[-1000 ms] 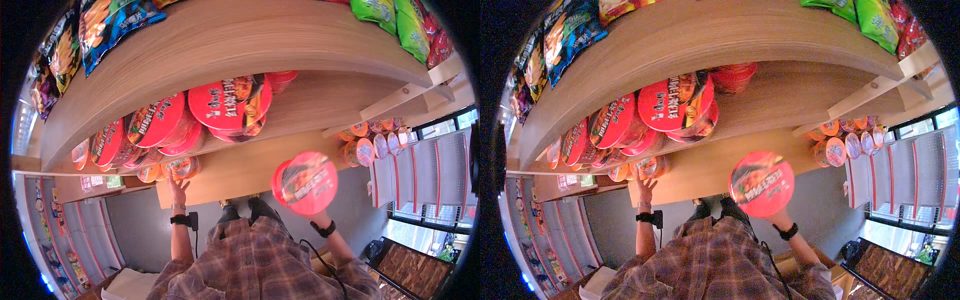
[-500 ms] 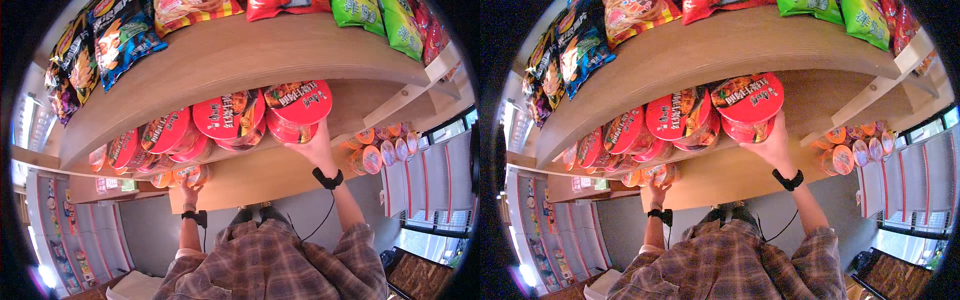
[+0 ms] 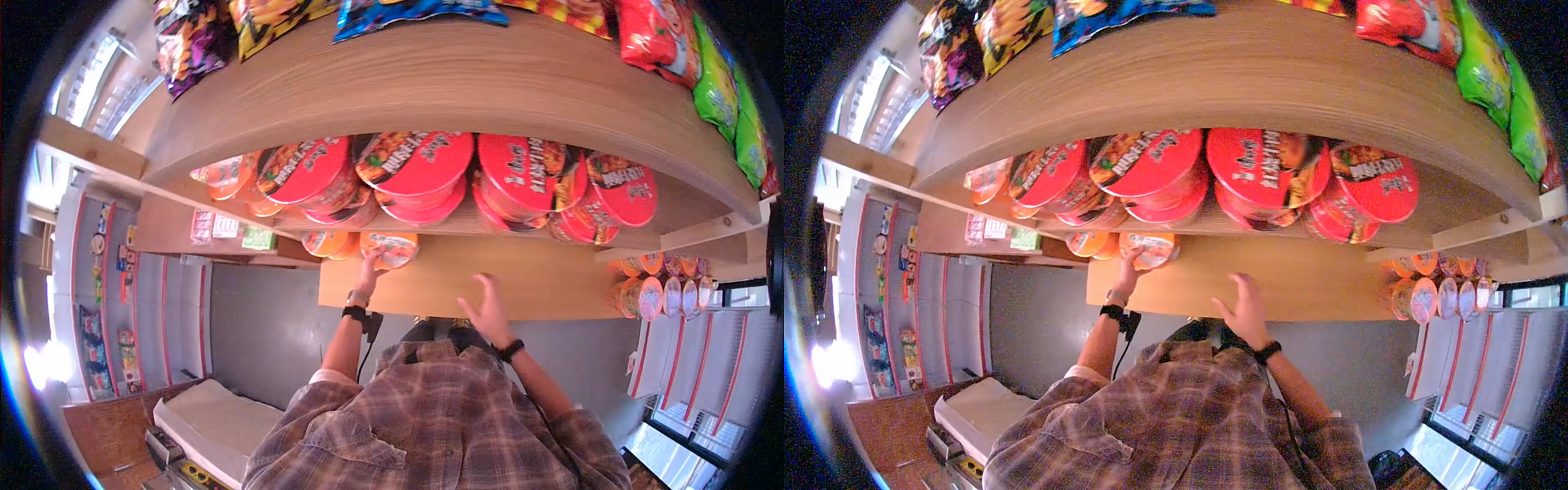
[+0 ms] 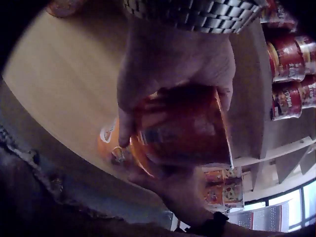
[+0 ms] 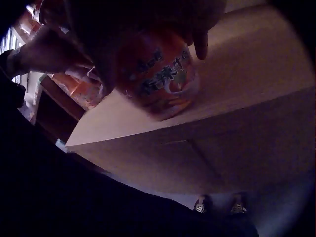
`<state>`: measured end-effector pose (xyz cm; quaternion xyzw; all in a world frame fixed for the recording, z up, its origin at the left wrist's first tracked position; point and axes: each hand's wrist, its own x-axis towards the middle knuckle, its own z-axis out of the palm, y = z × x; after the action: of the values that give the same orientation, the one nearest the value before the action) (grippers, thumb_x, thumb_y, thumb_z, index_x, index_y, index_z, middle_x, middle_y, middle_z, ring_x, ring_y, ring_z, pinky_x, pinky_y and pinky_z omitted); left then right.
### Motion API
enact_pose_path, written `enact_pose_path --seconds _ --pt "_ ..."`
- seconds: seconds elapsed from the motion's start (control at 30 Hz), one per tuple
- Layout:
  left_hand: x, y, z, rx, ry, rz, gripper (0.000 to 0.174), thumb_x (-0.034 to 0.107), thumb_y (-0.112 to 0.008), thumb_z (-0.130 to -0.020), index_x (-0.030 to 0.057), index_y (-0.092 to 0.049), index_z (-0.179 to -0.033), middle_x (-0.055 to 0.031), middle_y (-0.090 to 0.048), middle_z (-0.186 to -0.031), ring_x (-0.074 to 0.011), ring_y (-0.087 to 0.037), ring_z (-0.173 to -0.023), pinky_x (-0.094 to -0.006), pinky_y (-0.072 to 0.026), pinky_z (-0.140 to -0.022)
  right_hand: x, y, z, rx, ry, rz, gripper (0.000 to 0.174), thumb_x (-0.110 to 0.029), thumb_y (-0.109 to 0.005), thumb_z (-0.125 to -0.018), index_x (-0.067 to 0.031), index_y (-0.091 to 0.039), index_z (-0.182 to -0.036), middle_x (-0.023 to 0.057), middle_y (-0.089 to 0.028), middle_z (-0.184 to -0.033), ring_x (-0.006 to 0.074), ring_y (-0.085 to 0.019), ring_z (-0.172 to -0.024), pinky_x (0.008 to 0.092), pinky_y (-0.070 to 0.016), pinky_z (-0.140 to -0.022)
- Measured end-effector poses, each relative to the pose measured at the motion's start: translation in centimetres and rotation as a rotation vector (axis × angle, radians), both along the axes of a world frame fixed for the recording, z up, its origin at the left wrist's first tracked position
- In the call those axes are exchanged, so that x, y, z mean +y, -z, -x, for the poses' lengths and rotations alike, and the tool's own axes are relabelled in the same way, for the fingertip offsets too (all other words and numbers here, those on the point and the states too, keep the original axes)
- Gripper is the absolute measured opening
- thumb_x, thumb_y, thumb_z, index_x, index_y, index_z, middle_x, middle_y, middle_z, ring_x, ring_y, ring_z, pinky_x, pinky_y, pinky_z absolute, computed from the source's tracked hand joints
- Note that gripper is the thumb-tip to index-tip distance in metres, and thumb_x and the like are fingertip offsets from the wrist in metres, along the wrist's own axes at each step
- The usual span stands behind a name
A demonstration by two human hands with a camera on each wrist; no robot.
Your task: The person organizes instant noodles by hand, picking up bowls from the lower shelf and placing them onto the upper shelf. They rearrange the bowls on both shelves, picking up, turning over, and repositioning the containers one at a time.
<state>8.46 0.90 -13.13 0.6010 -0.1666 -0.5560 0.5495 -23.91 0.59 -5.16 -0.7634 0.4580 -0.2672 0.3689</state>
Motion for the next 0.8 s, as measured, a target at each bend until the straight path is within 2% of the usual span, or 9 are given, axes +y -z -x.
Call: enact_pose_path --seconds 0.07,0.13,0.23,0.33,0.47,0.63,0.7,0.73,0.8 --pt "-0.2 0.3 -0.1 0.034 0.062 -0.040 0.056 0.038 -0.064 -0.081 0.0050 -0.050 -0.124 -0.0073 -0.059 -0.117 -0.0209 -0.060 -0.104 -0.0404 -0.0477 -0.090 -1.6 6.3 -4.0 0.048 -0.041 -0.023 0.084 -0.022 -0.076 -0.072 0.0041 -0.027 -0.136 0.0260 -0.038 -0.132 0.0411 -0.038 -0.124 0.0443 -0.0308 -0.106" --pt "0.0 1.1 -0.1 0.062 0.136 -0.031 0.057 0.036 -0.066 -0.081 0.0050 -0.048 -0.125 -0.0078 -0.059 -0.117 -0.0211 -0.059 -0.104 -0.0404 -0.0486 -0.088 -4.0 12.8 -7.4 0.064 -0.024 0.071 0.096 -0.024 -0.079 -0.066 0.0025 -0.023 -0.140 0.0262 -0.036 -0.136 0.0409 -0.038 -0.125 0.0444 -0.0303 -0.107" --pt "0.2 2.5 0.6 0.087 0.263 -0.041 0.061 0.031 -0.069 -0.078 0.0051 -0.045 -0.128 -0.0094 -0.060 -0.115 -0.0224 -0.059 -0.104 -0.0400 -0.0507 -0.085 -6.7 10.8 -10.4 0.046 -0.190 -0.036 0.104 -0.031 -0.085 -0.058 -0.0014 -0.028 -0.139 0.0256 -0.036 -0.136 0.0402 -0.034 -0.129 0.0401 -0.0306 -0.108" --pt "1.4 1.6 2.3 0.135 0.266 -0.096 0.049 0.023 -0.064 -0.083 0.0066 -0.045 -0.126 -0.0050 -0.061 -0.110 -0.0184 -0.061 -0.099 -0.0361 -0.0506 -0.086 -5.4 3.2 -10.5 -0.211 -0.138 -0.556 0.107 -0.040 -0.086 -0.056 -0.0012 -0.029 -0.138 0.0219 -0.036 -0.138 0.0357 -0.035 -0.130 0.0381 -0.0281 -0.110" --pt "3.7 -0.4 6.3 0.160 0.316 -0.091 0.049 0.022 -0.063 -0.083 0.0070 -0.045 -0.126 -0.0052 -0.061 -0.110 -0.0182 -0.061 -0.099 -0.0364 -0.0517 -0.084 -1.0 9.8 -6.7 -0.186 0.025 -0.154 0.117 -0.036 -0.089 -0.051 0.0015 -0.024 -0.141 0.0218 -0.031 -0.141 0.0380 -0.028 -0.133 0.0439 -0.0242 -0.112" --pt "3.7 -2.5 10.8 0.170 0.515 -0.209 0.052 0.025 -0.068 -0.081 0.0040 -0.049 -0.124 -0.0077 -0.061 -0.113 -0.0185 -0.060 -0.103 -0.0346 -0.0507 -0.085 2.5 10.2 -0.2 -0.045 -0.056 -0.130 0.114 -0.031 -0.089 -0.053 -0.0016 -0.024 -0.142 0.0213 -0.031 -0.142 0.0380 -0.027 -0.134 0.0436 -0.0212 -0.113" --pt "3.0 -3.3 12.0 0.146 0.557 -0.212 0.053 0.025 -0.069 -0.080 0.0033 -0.048 -0.125 -0.0073 -0.061 -0.113 -0.0188 -0.059 -0.104 -0.0348 -0.0502 -0.087 3.4 10.0 0.3 -0.194 -0.025 -0.285 0.105 -0.035 -0.084 -0.061 -0.0034 -0.025 -0.142 0.0204 -0.034 -0.141 0.0355 -0.031 -0.132 0.0427 -0.0232 -0.112" --pt "2.7 -2.3 12.3 0.129 0.585 -0.168 0.053 0.025 -0.069 -0.080 0.0029 -0.048 -0.124 -0.0073 -0.061 -0.113 -0.0187 -0.059 -0.104 -0.0345 -0.0503 -0.087 3.6 9.2 0.7 0.000 -0.026 -0.124 0.096 -0.040 -0.078 -0.069 -0.0040 -0.027 -0.141 0.0203 -0.036 -0.140 0.0343 -0.035 -0.131 0.0422 -0.0282 -0.110" --pt "3.0 -1.9 12.5 0.100 0.605 -0.156 0.053 0.026 -0.069 -0.080 0.0024 -0.049 -0.124 -0.0073 -0.061 -0.113 -0.0185 -0.060 -0.103 -0.0343 -0.0504 -0.087 3.3 11.8 1.6 0.066 -0.041 -0.162 0.095 -0.043 -0.075 -0.071 -0.0033 -0.025 -0.142 0.0210 -0.035 -0.141 0.0350 -0.034 -0.131 0.0424 -0.0295 -0.109"
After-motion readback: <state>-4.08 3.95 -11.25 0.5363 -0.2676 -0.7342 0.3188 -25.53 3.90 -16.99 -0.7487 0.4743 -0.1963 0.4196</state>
